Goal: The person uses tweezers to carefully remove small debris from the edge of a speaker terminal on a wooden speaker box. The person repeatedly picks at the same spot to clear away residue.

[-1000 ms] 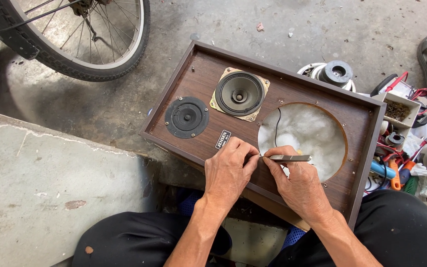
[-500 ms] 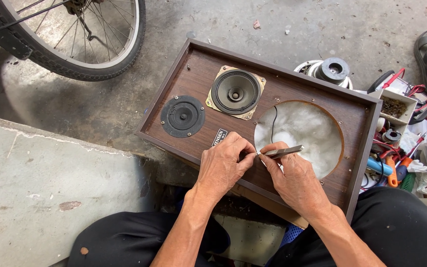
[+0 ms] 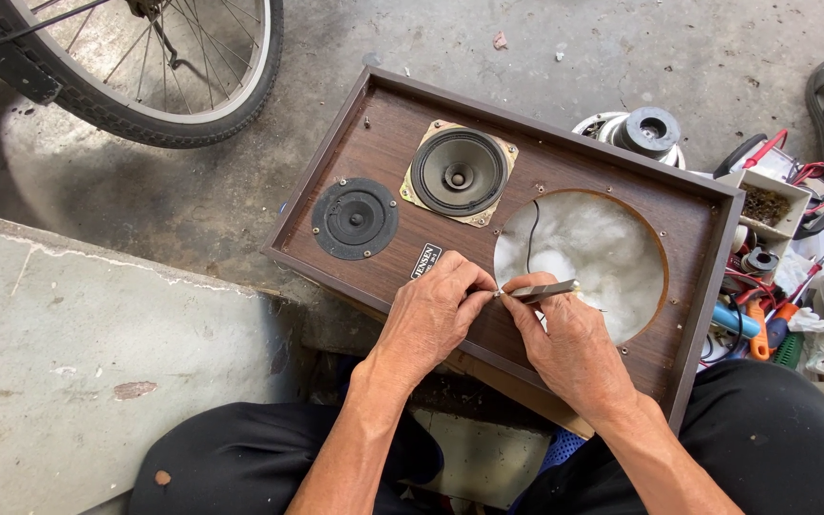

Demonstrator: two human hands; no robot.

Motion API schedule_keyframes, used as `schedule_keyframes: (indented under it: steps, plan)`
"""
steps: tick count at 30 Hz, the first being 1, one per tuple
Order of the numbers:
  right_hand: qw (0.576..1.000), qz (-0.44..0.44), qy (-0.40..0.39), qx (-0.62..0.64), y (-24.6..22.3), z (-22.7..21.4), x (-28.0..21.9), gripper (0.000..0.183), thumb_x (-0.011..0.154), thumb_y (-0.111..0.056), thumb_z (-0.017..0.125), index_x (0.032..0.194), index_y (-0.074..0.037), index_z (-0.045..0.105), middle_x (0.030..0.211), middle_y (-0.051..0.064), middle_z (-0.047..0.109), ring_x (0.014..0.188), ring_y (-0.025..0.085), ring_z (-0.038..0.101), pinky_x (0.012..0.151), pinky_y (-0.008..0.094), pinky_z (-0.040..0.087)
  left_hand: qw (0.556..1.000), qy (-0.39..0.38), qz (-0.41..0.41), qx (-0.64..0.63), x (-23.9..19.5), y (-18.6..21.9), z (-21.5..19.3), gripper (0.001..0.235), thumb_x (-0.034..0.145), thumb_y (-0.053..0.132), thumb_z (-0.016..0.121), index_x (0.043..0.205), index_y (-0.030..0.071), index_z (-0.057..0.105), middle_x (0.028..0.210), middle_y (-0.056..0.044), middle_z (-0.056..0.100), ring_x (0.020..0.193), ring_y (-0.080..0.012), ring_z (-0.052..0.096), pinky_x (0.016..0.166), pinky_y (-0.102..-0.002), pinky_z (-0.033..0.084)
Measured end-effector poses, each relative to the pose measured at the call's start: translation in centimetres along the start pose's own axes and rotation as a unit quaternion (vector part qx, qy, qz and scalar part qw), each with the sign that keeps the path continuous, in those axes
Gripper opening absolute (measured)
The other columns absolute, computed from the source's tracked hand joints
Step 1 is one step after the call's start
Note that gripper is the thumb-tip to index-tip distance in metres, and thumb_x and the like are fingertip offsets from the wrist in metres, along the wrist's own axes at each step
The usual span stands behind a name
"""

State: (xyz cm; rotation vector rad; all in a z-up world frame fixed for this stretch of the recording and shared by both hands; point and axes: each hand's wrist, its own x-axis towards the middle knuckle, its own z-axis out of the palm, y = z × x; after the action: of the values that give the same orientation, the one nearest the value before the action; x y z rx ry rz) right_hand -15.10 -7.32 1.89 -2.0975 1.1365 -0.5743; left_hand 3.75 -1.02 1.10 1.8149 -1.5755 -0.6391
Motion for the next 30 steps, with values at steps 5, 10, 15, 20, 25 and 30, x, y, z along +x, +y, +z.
schedule_keyframes:
  steps: [5,10,15,20,25,30]
  plan:
    - [1.000,-0.002,-0.013,-0.013,0.0,0.1,0.3,0.016,0.107,-0.016,0.072,0.122,-0.020,0.074,0.103,0.014,0.083,0.107,0.035,0.082,0.095,0.053,0.067,1.000,0.002,0.006,-0.007,0.0,-0.3,0.0,0.004,0.104,0.024,0.073,0.106,0.022,0.070,0.103,-0.001,0.066,0.097,-0.0301,0.079,0.082,-0.048,0.065]
    - [1.000,0.002,-0.012,-0.012,-0.2,-0.1,0.3,0.017,0.107,-0.015,0.073,0.123,-0.019,0.073,0.103,0.017,0.083,0.108,0.037,0.082,0.095,0.054,0.067,1.000,-0.007,0.008,-0.016,-0.1,0.0,-0.4,0.004,0.105,0.024,0.072,0.107,0.021,0.070,0.104,-0.003,0.067,0.099,-0.0314,0.079,0.084,-0.049,0.065]
    - [1.000,-0.008,-0.005,-0.016,-0.4,-0.1,0.3,0.017,0.106,-0.015,0.073,0.123,-0.019,0.073,0.102,0.016,0.083,0.107,0.037,0.082,0.094,0.054,0.067,0.999,-0.002,0.010,-0.032,-0.2,0.2,-0.5,0.005,0.103,0.023,0.075,0.106,0.021,0.071,0.103,-0.003,0.067,0.095,-0.0301,0.079,0.082,-0.048,0.065]
    - [0.999,-0.036,0.010,-0.018,0.5,0.1,-0.2,0.017,0.107,-0.014,0.073,0.123,-0.019,0.074,0.102,0.014,0.083,0.104,0.035,0.083,0.092,0.052,0.067,1.000,0.018,0.005,-0.005,0.0,0.0,0.4,0.006,0.104,0.028,0.073,0.104,0.023,0.070,0.102,-0.001,0.066,0.093,-0.0300,0.078,0.080,-0.049,0.065]
    - [0.999,-0.025,0.032,0.016,0.8,0.1,-0.5,0.011,0.106,-0.013,0.074,0.117,-0.018,0.076,0.100,0.011,0.084,0.102,0.034,0.084,0.091,0.048,0.068,1.000,0.027,-0.002,-0.009,0.0,0.2,0.2,0.008,0.103,0.027,0.073,0.099,0.023,0.068,0.099,-0.001,0.066,0.090,-0.0298,0.078,0.077,-0.048,0.064]
    - [0.997,-0.018,0.052,0.059,0.9,0.6,-0.5,0.009,0.107,-0.013,0.075,0.116,-0.014,0.076,0.101,0.010,0.084,0.102,0.029,0.084,0.091,0.046,0.068,0.999,0.033,0.006,-0.011,0.1,0.0,0.4,0.008,0.102,0.026,0.073,0.097,0.023,0.068,0.097,-0.001,0.066,0.088,-0.0291,0.078,0.075,-0.047,0.064]
